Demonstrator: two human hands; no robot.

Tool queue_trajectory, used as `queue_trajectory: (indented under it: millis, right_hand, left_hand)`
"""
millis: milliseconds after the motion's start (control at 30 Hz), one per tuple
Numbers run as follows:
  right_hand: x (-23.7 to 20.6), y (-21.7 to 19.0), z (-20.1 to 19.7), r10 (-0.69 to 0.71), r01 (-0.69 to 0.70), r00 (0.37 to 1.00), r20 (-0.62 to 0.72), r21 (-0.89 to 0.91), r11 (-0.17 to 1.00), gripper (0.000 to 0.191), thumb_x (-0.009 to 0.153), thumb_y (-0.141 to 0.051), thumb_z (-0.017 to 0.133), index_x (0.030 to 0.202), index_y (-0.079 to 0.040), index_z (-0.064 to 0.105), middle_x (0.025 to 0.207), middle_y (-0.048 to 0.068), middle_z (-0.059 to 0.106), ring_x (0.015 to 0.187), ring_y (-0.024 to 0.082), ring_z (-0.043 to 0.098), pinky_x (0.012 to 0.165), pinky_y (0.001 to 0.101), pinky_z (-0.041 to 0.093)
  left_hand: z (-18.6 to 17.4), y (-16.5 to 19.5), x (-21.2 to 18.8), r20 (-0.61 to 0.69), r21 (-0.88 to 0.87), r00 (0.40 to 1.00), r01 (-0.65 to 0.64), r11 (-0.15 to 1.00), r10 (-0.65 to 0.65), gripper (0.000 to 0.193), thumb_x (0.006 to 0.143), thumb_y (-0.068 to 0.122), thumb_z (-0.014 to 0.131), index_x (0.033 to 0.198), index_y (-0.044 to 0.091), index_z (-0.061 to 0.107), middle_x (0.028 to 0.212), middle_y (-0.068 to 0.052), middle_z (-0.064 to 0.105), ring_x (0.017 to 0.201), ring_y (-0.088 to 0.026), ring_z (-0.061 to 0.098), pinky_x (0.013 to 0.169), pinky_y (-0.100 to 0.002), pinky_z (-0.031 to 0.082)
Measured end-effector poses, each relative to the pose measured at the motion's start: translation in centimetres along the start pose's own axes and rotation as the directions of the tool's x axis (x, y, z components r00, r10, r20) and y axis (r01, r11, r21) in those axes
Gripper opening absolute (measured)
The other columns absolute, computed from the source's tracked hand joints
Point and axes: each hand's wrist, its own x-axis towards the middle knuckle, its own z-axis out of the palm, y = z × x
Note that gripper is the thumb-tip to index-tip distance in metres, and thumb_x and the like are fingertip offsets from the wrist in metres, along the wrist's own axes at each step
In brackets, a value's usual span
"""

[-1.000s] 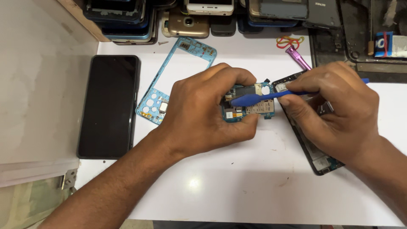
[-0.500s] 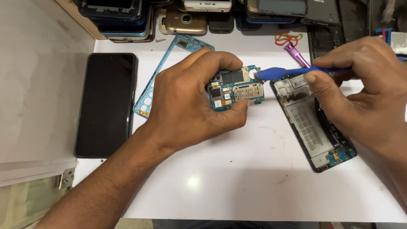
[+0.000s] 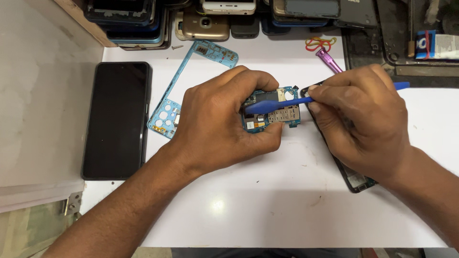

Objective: The person cleans a disassembled smartphone motherboard at a repair workbench. They apply liquid from a squeeze bottle onto the board, then use a blue plastic pry tool to scrape and wipe the board surface, repeatedly repositioning the board and working over its components.

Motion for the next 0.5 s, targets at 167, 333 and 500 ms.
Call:
queue_trajectory:
  millis: [167,333,500]
  right_hand:
    - [-0.1,1.1,-0.6,0.014,-0.013,1.0,0.012,-0.061,0.998,0.017,0.095,0.0,0.078,0.105,-0.004,0.066,0.101,0.01,0.07,0.084,0.024,0.058,0.075,0.0344,0.043]
    - [-0.3,1.7,-1.2,0.041,-0.04,0.999,0.016,-0.065,0.997,0.013,0.096,0.002,0.078,0.1,-0.003,0.067,0.098,0.011,0.069,0.082,0.022,0.057,0.073,0.0346,0.042]
    - [0.2,0.7,-0.5,0.001,-0.002,1.0,-0.008,-0.068,0.998,0.015,0.094,0.001,0.08,0.103,-0.003,0.068,0.098,0.011,0.068,0.084,0.023,0.058,0.074,0.0345,0.043]
  left_hand:
    - [-0.3,-0.2,0.2,0.0,0.004,1.0,0.021,1.0,-0.021,0.041,0.079,0.023,0.085,0.111,0.006,0.069,0.096,-0.002,0.07,0.077,-0.012,0.071,0.065,-0.028,0.058]
    - [-0.5,-0.4,0.1,-0.005,0.019,1.0,0.013,1.0,-0.013,0.04,0.079,0.024,0.085,0.111,0.006,0.069,0.094,-0.002,0.07,0.075,-0.012,0.07,0.063,-0.029,0.057]
    - [-0.2,-0.2,0.1,0.01,0.009,1.0,0.019,1.0,-0.019,0.04,0.079,0.024,0.085,0.11,0.006,0.069,0.094,-0.003,0.07,0.074,-0.013,0.07,0.062,-0.029,0.057]
